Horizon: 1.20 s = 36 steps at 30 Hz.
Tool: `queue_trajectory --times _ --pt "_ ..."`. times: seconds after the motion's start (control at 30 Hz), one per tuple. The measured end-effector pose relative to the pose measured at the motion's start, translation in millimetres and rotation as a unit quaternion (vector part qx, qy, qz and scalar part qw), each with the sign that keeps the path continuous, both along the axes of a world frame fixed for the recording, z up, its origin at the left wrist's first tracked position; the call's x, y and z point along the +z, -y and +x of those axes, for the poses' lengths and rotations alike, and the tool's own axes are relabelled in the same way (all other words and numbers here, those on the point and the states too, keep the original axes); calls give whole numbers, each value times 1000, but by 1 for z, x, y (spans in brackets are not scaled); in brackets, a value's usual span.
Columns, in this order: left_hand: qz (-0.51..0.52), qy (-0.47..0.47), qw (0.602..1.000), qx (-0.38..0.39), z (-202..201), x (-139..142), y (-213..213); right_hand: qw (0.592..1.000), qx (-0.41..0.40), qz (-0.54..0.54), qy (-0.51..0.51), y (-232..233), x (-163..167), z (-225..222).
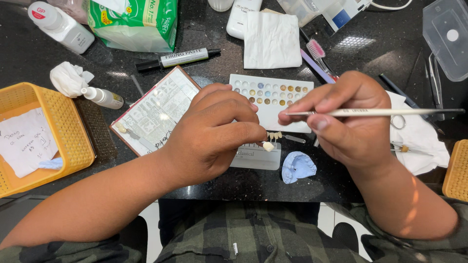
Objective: The person holds a small dental crown in one hand and uses a fine brush to apply and shape porcelain paste on it, periodically dipping the brush into a shade palette and comparing the crown against a VITA shade guide on the desk. They rotate the crown to work on different surfaces and set it down near a blue dental impression.
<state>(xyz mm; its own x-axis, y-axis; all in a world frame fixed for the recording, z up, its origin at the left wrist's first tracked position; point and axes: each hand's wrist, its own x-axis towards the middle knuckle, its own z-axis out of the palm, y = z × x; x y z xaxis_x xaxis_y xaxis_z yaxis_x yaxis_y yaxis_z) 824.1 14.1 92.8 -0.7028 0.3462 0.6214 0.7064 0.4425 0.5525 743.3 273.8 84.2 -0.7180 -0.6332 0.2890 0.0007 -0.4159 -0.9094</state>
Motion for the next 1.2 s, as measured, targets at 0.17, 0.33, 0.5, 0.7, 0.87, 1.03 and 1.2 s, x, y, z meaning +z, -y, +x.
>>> queue_trajectory --times 0.17,0.33,0.5,0.7,0.87,1.03,1.2 --pt "10 10 999 -30 -3 0 -1 999 19 4 -35 -2 13 19" --pt "-1 10 999 -49 -4 4 0 997 32 24 -65 0 24 25" --pt "-10 19 999 -46 -2 4 -2 988 6 58 -144 -3 27 29" --pt "-16 22 998 -48 -1 3 -2 979 -10 89 -186 -5 31 34" --pt "-27 22 999 -40 -1 3 -2 962 -29 126 -242 -1 37 36" --pt "-31 25 999 -36 0 2 -2 955 -29 141 -258 0 41 35" --pt "-33 23 999 -37 -1 2 -2 968 -16 111 -225 1 38 33"
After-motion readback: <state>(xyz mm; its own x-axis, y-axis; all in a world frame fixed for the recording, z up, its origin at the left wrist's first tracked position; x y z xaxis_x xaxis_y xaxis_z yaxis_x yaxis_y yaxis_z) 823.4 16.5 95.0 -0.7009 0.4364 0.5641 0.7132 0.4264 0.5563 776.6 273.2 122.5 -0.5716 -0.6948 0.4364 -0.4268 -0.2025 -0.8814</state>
